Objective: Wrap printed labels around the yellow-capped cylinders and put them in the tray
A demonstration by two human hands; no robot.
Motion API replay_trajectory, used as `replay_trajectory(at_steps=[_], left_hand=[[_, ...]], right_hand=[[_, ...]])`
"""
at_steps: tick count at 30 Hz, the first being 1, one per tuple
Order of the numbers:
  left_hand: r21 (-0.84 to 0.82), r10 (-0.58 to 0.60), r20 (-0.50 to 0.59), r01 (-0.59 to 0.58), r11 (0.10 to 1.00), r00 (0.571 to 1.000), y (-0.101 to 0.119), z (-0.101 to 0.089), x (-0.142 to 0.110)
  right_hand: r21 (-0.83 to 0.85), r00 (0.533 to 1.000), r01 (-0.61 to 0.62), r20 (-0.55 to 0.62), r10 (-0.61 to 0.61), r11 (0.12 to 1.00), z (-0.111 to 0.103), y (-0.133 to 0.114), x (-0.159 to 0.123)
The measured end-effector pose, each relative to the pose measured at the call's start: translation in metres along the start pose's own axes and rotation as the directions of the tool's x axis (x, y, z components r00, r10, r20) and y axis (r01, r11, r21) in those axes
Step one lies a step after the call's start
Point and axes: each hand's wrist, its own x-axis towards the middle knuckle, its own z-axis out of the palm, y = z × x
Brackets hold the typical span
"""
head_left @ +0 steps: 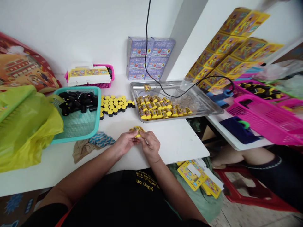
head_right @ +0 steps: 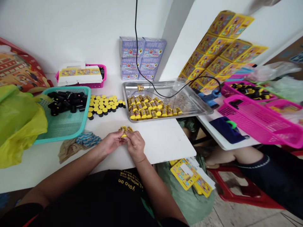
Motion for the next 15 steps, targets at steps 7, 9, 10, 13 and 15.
replay_trajectory(at_steps=[7,9,10,13,15], left_hand=[[0.023,0.013,0.027,-0.013,1.000,1.000,-0.0003,0.0008,-0.0025],[0.024,0.027,0.046,-0.028,0.999,0.999,0.0016,0.0002,-0.0023],[0.023,0.034,0.053,-0.035,0.999,0.998,0.0027,-0.0003,-0.0019],[0.019,0.051,0.041,-0.052,0.998,0.998,0.0061,-0.0026,0.0003],[0.026,0.053,0.021,-0.053,0.998,0.998,0.0080,-0.0042,0.0017]], right_hand=[[-0.024,1.000,-0.010,-0.004,0.010,1.000,-0.0015,-0.0001,-0.0006],[-0.017,1.000,-0.015,0.010,0.015,1.000,-0.0006,0.0007,-0.0003],[-0.015,1.000,-0.014,0.020,0.014,1.000,-0.0001,0.0010,-0.0001],[-0.029,0.999,-0.011,0.040,0.012,1.000,0.0013,0.0016,0.0005],[-0.044,1.000,0.000,0.030,0.002,0.999,0.0019,0.0014,0.0010]])
